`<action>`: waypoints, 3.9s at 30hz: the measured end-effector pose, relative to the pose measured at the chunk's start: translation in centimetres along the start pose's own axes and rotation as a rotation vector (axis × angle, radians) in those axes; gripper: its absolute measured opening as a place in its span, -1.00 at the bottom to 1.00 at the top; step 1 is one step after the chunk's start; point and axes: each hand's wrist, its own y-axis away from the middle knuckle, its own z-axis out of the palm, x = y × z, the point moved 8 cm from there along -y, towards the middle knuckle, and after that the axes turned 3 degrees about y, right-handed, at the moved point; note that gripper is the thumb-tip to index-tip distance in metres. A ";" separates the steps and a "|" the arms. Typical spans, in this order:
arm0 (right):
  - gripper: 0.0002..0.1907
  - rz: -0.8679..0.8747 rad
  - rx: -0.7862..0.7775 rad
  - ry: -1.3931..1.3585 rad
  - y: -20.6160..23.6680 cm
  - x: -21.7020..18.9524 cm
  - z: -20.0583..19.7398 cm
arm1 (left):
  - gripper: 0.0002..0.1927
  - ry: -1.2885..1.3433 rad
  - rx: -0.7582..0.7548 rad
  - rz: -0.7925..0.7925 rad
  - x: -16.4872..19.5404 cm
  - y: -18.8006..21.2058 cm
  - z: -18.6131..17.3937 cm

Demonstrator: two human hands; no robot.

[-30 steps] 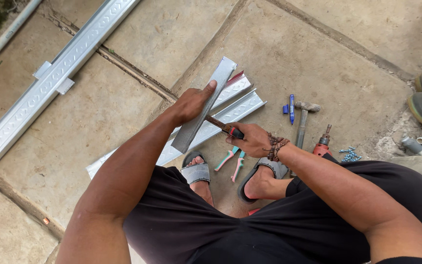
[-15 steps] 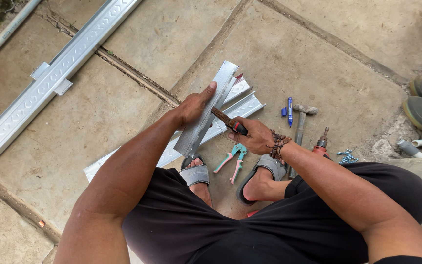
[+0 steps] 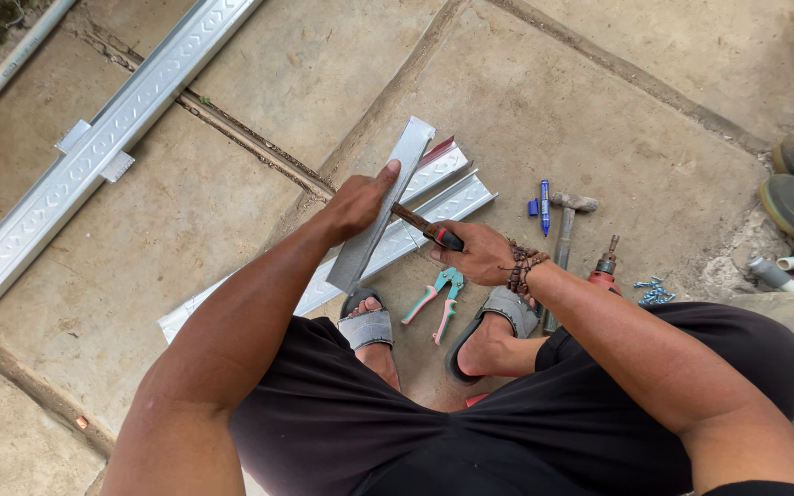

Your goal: The person sits on a tiled floor and assembles a short metal profile into a longer one. They use pliers to bend the edges of the short piece and a hammer to flatten it before fitting it into the longer profile.

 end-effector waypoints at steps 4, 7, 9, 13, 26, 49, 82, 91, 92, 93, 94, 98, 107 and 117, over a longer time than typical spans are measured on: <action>-0.64 -0.010 -0.003 -0.118 0.1 0.8 -0.4 | 0.14 0.153 -0.134 -0.003 0.1 0.2 0.6; -0.60 -0.022 0.029 -0.145 0.0 1.4 -0.8 | 0.14 0.262 -0.162 -0.021 0.3 0.5 0.7; -0.57 -0.045 0.049 -0.181 -0.3 1.5 -1.2 | 0.18 0.196 -0.199 -0.015 0.5 0.8 0.7; -0.49 0.048 0.068 -0.271 -0.6 2.4 -1.7 | 0.20 0.077 -0.286 0.044 0.8 1.2 1.4; -0.63 -0.045 0.116 -0.128 -0.5 2.2 -2.6 | -0.09 0.031 -0.241 0.099 0.6 1.0 1.1; -0.65 0.061 0.124 -0.044 -0.1 2.2 -3.6 | -0.18 -0.250 0.069 0.128 1.3 0.8 -3.3; -0.66 0.091 0.078 -0.854 2.4 -0.8 -8.2 | -0.25 0.153 0.127 0.315 5.7 7.0 -3.4; -0.59 0.090 0.149 -0.192 2.0 1.4 -5.2 | -0.31 -0.191 0.098 0.112 5.6 9.2 -3.8; -0.60 0.066 0.166 -0.190 1.9 1.1 -5.0 | -0.32 -0.192 0.076 0.139 5.8 9.4 -3.6; -0.60 0.040 0.182 -0.186 1.9 0.6 -4.8 | -0.33 -0.192 0.056 0.167 5.9 9.6 -3.4; -0.61 0.015 0.196 -0.185 1.8 0.1 -4.6 | -0.34 -0.193 0.035 0.193 6.0 9.7 -3.2; -0.62 -0.018 0.198 -0.237 1.8 -1.4 -4.0 | -0.37 -0.255 0.060 0.180 5.5 9.8 -3.3; -0.55 0.055 0.166 -0.130 0.6 0.4 -2.8 | -0.38 -0.395 0.045 0.087 4.8 9.8 -3.7; -0.55 0.122 0.177 -0.126 0.3 1.3 -2.8 | -0.38 -0.468 0.011 0.065 4.7 8.5 -2.6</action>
